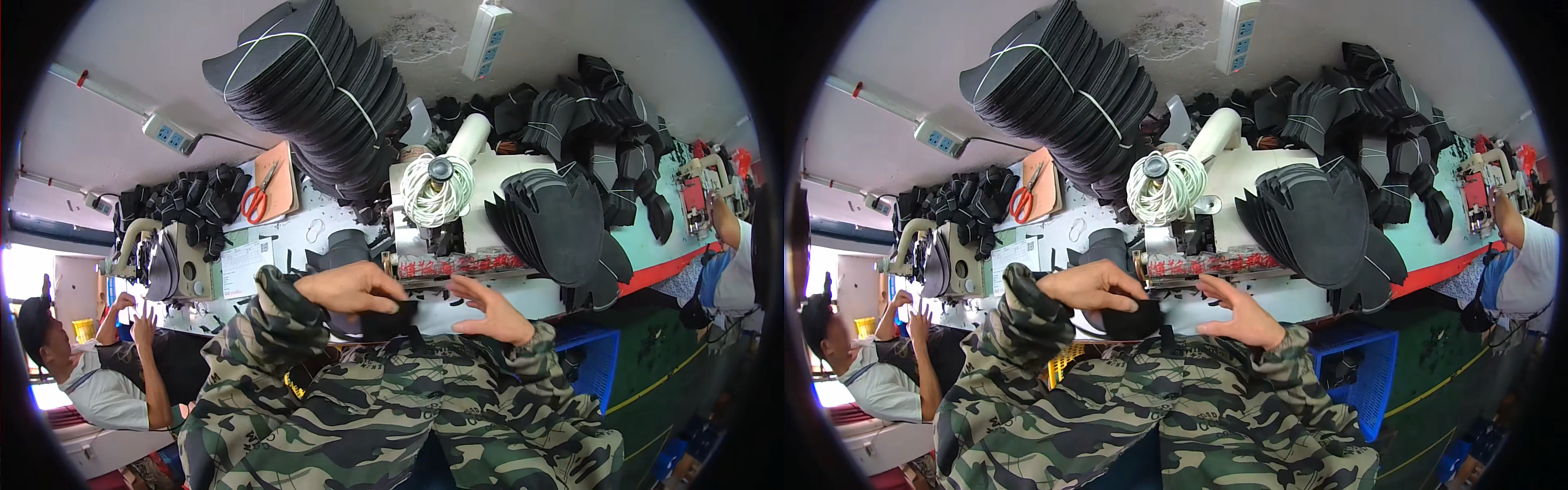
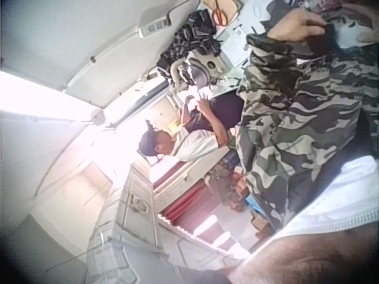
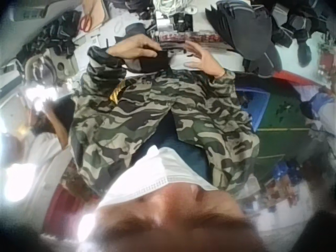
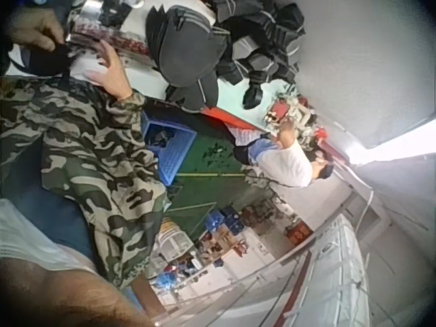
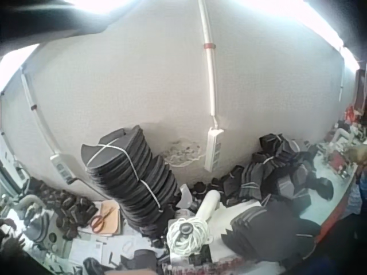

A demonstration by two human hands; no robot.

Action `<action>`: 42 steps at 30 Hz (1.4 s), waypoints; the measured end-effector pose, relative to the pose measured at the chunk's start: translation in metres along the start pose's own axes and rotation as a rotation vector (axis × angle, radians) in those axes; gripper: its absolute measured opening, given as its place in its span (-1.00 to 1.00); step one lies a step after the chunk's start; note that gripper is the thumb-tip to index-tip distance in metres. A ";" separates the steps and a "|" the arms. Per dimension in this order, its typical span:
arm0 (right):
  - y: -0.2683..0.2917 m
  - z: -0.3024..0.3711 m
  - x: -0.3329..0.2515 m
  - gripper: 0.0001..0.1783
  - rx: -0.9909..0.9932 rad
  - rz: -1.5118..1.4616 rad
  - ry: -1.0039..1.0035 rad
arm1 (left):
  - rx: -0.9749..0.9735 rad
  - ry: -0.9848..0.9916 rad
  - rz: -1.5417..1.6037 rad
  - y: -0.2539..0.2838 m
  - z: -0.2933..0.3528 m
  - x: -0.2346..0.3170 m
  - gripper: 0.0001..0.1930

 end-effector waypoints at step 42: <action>0.037 0.034 -0.086 -0.51 0.728 0.848 0.495 | 0.648 0.422 -0.942 0.042 0.027 -0.140 -0.69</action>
Point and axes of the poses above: each hand's wrist, its own z-axis away from the middle knuckle, its own y-axis out of the back of the hand, x = y × z, the point moved 6 cm from there along -z, towards the middle knuckle, and after that the axes turned 3 degrees about z, right-handed, at the moved point
